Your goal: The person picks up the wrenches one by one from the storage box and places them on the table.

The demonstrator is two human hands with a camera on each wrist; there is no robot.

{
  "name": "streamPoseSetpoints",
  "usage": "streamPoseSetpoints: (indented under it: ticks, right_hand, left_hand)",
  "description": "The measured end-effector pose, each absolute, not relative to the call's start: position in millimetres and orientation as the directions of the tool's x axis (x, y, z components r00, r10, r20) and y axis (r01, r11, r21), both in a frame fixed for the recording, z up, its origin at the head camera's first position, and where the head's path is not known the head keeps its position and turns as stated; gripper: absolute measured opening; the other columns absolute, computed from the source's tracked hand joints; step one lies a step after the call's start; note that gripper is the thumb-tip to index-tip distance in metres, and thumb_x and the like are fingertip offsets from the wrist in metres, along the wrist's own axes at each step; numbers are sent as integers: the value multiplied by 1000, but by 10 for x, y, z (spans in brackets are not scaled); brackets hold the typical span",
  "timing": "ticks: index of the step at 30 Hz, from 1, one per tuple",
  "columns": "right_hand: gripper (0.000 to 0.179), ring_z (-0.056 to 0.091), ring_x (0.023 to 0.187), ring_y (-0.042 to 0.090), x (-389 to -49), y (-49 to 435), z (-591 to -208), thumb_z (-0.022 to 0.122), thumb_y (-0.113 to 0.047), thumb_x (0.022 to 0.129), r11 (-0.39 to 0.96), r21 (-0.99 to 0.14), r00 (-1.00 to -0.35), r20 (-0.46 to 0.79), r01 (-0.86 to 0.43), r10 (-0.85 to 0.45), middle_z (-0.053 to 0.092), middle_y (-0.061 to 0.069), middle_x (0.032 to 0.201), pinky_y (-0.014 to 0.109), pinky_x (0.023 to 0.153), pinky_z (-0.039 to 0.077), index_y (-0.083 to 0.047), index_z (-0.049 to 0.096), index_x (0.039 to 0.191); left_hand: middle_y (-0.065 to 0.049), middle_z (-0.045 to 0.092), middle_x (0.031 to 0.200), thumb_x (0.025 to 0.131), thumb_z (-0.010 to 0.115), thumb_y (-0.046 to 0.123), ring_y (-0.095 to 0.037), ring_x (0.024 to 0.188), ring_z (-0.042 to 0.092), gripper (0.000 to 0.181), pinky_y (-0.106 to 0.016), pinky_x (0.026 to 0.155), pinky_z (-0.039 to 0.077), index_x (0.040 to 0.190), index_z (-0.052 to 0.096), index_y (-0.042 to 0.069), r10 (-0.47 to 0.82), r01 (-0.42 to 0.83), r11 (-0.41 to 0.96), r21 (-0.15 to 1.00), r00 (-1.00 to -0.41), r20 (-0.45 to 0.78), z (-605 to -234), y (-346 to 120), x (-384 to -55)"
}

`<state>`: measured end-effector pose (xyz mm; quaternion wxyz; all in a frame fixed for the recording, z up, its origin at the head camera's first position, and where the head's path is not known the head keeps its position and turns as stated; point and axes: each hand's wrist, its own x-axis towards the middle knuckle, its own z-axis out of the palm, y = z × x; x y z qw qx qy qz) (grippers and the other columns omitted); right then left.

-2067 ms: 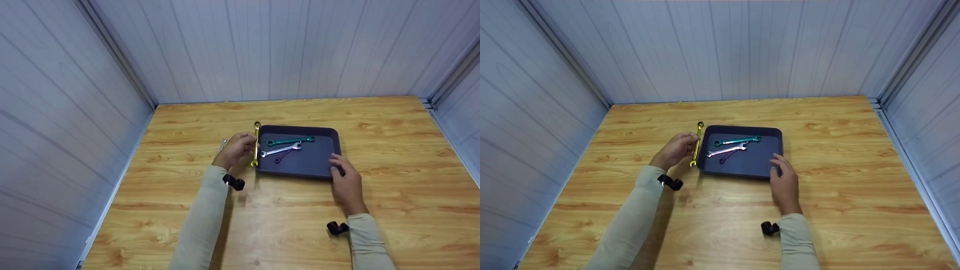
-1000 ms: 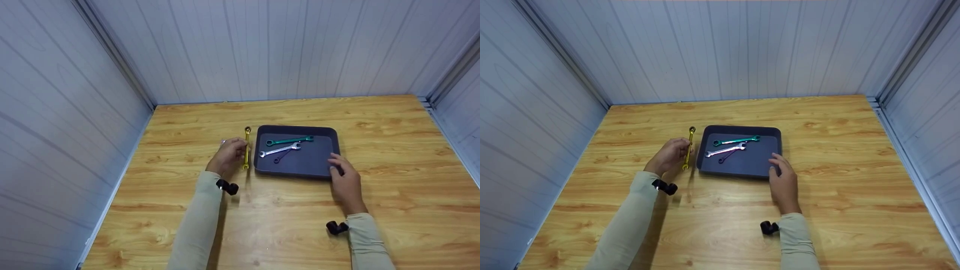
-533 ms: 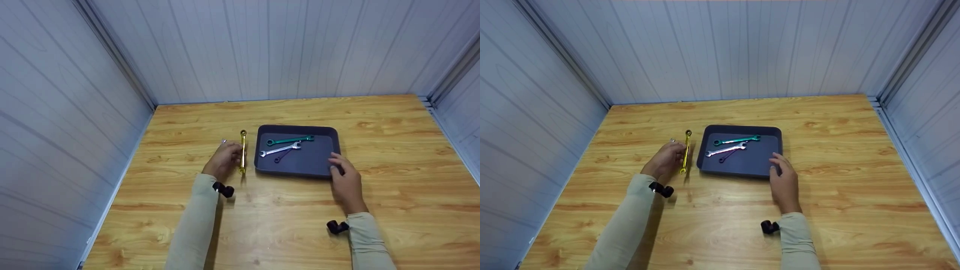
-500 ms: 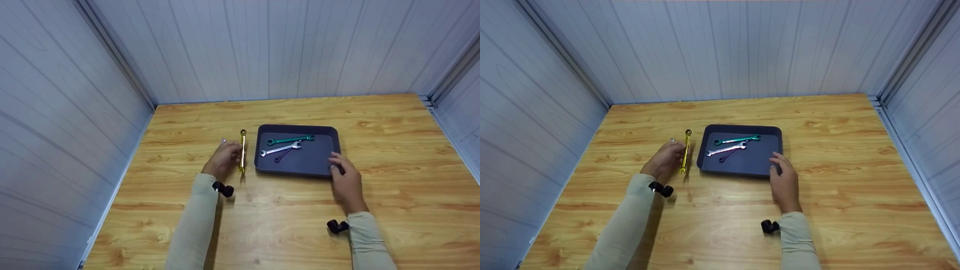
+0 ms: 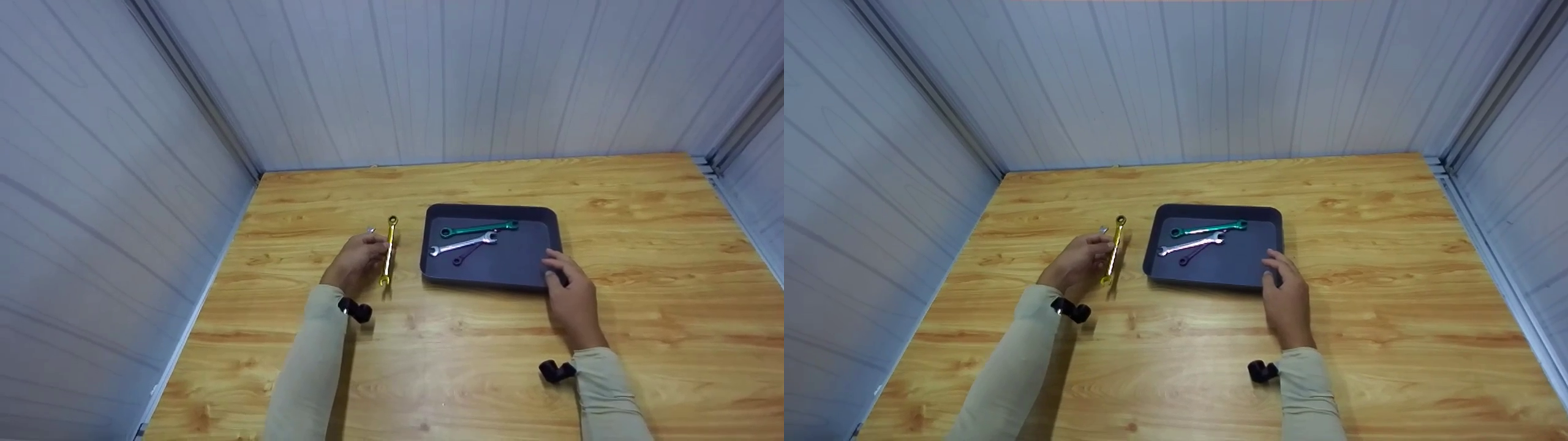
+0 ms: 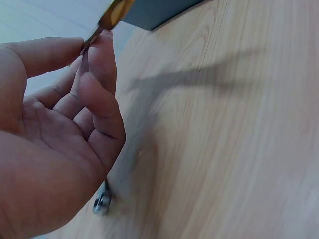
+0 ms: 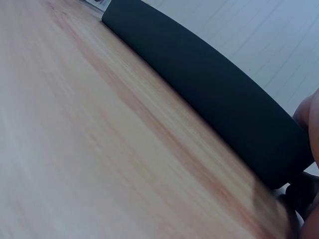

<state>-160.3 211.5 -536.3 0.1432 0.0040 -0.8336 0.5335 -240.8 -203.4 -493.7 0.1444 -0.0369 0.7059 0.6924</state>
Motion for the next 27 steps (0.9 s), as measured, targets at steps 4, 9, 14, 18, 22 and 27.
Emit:
streamPoseSetpoints:
  ticks: [4, 9, 14, 18, 22, 27]
  right_hand:
    - [29, 39, 141, 20, -1610, 2135, -5368, 52, -15, 104, 429, -890, -958, 242, -157, 152, 54, -3, 145, 46, 113, 31, -5, 66, 127]
    - [29, 39, 141, 21, -1613, 2124, -5380, 52, -16, 105, 421, -892, -960, 242, -163, 141, 54, -3, 145, 46, 114, 30, -5, 66, 127]
    - [29, 39, 141, 20, -1601, 2120, -5378, 52, -16, 104, 425, -891, -959, 240, -158, 148, 54, -4, 145, 46, 114, 31, -5, 66, 128]
    - [30, 38, 142, 20, -1589, 2116, -5367, 52, -16, 105, 428, -891, -962, 233, -152, 142, 53, -4, 146, 47, 114, 31, -5, 66, 128]
    - [29, 38, 141, 20, -1592, 2122, -5350, 52, -15, 104, 429, -891, -960, 236, -152, 150, 53, -4, 145, 47, 114, 31, -6, 66, 128]
    - [29, 38, 141, 19, -1580, 2112, -5359, 52, -15, 104, 426, -895, -962, 223, -136, 161, 54, -4, 145, 46, 114, 31, -6, 66, 128]
  left_hand:
    - [-4, 67, 87, 98, 63, 6, -13, 72, 60, 26, -27, 65, 50, 119, 65, -8, 134, -260, 93, 961, -953, -270, -4903, -2087, -2404]
    - [-4, 63, 86, 96, 66, 6, -13, 70, 55, 25, -27, 62, 47, 117, 66, -6, 103, -288, 90, 953, -949, -296, -4905, -2170, -2362]
    - [-3, 61, 85, 95, 67, 7, -13, 69, 53, 28, -28, 60, 45, 119, 64, -6, 108, -280, 84, 956, -952, -288, -4907, -2222, -2341]
    - [-3, 57, 80, 95, 66, 6, -14, 63, 49, 27, -28, 56, 40, 119, 63, -8, 107, -281, 80, 956, -951, -288, -4903, -2258, -2353]
    - [-2, 56, 78, 95, 66, 6, -14, 62, 47, 27, -28, 55, 38, 118, 64, -9, 78, -262, 104, 960, -960, -270, -4893, -2285, -2385]
    - [-3, 60, 80, 94, 68, 7, -13, 62, 49, 27, -24, 55, 41, 117, 67, -7, 39, -246, 163, 956, -966, -255, -4913, -2348, -2408]
